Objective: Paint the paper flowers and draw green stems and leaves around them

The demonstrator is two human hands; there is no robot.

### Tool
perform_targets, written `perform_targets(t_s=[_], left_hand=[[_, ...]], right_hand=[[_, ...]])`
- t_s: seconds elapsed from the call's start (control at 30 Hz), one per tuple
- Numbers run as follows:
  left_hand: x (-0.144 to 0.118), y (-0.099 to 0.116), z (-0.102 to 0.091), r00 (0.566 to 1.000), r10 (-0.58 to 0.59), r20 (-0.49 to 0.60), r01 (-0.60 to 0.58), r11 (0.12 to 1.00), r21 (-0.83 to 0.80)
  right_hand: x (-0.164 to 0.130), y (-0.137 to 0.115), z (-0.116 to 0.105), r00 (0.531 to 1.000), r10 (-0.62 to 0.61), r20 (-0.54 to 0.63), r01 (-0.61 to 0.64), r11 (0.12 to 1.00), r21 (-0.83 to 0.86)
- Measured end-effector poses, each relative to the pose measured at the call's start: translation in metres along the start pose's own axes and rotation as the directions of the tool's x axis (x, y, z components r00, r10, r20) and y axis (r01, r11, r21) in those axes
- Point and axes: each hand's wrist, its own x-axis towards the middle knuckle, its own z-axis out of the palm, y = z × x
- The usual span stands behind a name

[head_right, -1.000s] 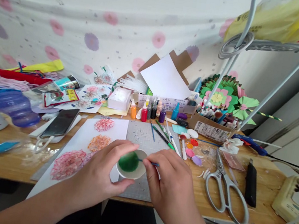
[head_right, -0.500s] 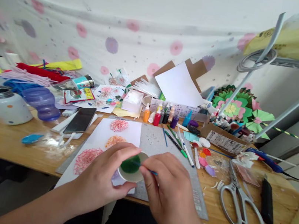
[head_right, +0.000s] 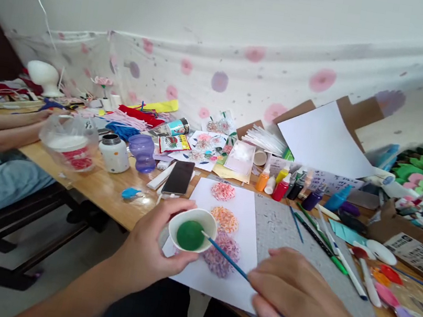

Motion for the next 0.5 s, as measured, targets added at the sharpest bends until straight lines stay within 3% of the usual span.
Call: perform_targets(t_s=[0.07, 0.33, 0.5], left_hand=[[-0.004, -0.008, -0.009, 0.999, -0.016, -0.029, 0.017, 0.999, 0.052], [-0.014, -0.037, -0.036, 0.993, -0.099, -0.057, 0.105, 0.988, 0.113], [-0.018, -0.054, -0.047, 0.983, -0.175, -0.054, 0.18, 0.978, 0.11]], right_hand=[[0.01, -0.01, 0.01, 0.998, -0.052, 0.04, 0.053, 0.998, -0.044], [0.034, -0.035, 0.047, 0.996, -0.052, 0.075, 0.049, 0.998, 0.032], [0.037, -0.032, 0.071, 0.992, 0.114, 0.056, -0.122, 0.975, 0.188]])
